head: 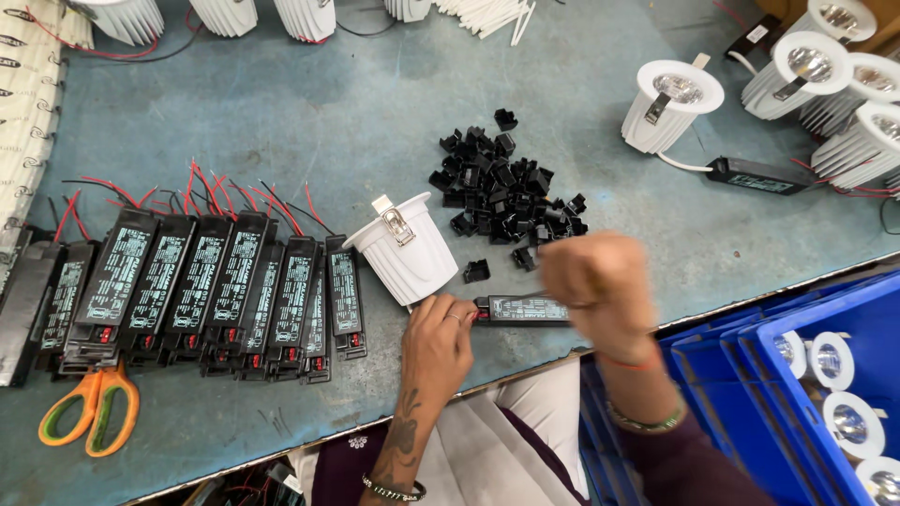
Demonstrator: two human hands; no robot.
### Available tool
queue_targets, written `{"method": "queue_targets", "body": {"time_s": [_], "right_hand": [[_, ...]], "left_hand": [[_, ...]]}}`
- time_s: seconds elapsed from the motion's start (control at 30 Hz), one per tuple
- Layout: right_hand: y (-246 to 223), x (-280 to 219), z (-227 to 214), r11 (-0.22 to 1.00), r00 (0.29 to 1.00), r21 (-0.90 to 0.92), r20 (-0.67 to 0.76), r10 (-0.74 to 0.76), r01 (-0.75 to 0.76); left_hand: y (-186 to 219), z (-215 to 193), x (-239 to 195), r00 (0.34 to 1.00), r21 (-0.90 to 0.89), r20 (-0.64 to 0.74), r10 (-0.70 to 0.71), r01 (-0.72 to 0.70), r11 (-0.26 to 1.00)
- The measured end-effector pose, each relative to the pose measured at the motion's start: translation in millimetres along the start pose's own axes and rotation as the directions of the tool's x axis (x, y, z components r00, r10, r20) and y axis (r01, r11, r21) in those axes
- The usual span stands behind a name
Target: The person assembles LED light fixtures by connecting wires to black power supply units using a screwdriver and securing them with black plastic clips. The person also handles white LED housings and places completed units aside.
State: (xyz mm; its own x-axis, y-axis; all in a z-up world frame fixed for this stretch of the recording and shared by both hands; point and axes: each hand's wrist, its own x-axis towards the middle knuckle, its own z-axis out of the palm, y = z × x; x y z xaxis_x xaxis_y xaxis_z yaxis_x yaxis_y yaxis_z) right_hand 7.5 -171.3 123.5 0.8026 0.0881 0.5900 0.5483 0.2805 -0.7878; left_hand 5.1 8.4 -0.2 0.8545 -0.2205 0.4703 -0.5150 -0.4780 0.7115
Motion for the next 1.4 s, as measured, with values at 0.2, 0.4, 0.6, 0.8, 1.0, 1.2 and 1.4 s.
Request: {"method": "queue_targets", "body": {"time_s": [0.2, 0.4, 0.6, 0.8, 1.0, 1.2, 1.4], "right_hand": [[-20.9, 0.6, -54.5, 0.554, 0.984, -0.831, 0.137, 0.117, 0.050], [25.4, -14.8, -103.8, -0.041, 0.894, -0.990, 0.102, 0.437, 0.133], [25.2, -26.0, -130.4, -0.033, 0.941, -0.993, 0.099, 0.324, 0.116], [26.1, -17.6, -96.6, 0.179, 0.971, -0.974, 0.168, 0.172, 0.137], [62.4, -9.8, -36.0, 0.447, 0.916, -0.864, 0.349, 0.200, 0.231], [91.9, -2.1, -27.1, 0.373, 0.848, -0.927, 0.225, 0.480, 0.034], [75.8, -22.3, -43.6, 0.812, 0.846, -0.363, 0.105, 0.523, -0.457]], "left_hand": [[0.7, -0.2, -0.1, 1.000, 0.006, -0.005, 0.017, -0.017, 1.000], [3.9, -1.7, -0.7, 0.998, -0.011, -0.036, 0.054, -0.054, 0.998], [8.5, -4.9, -3.7, 0.992, 0.018, -0.119, 0.041, -0.040, 0.999], [12.5, -6.8, -5.6, 0.983, 0.031, -0.181, 0.018, -0.013, 0.999], [13.8, -6.8, -5.9, 0.982, 0.059, -0.184, 0.034, -0.024, 0.998], [11.4, -3.7, -7.0, 0.981, 0.066, -0.195, 0.022, -0.010, 0.998], [15.0, -6.1, -6.8, 0.967, -0.025, -0.240, 0.084, -0.093, 0.995]]}}
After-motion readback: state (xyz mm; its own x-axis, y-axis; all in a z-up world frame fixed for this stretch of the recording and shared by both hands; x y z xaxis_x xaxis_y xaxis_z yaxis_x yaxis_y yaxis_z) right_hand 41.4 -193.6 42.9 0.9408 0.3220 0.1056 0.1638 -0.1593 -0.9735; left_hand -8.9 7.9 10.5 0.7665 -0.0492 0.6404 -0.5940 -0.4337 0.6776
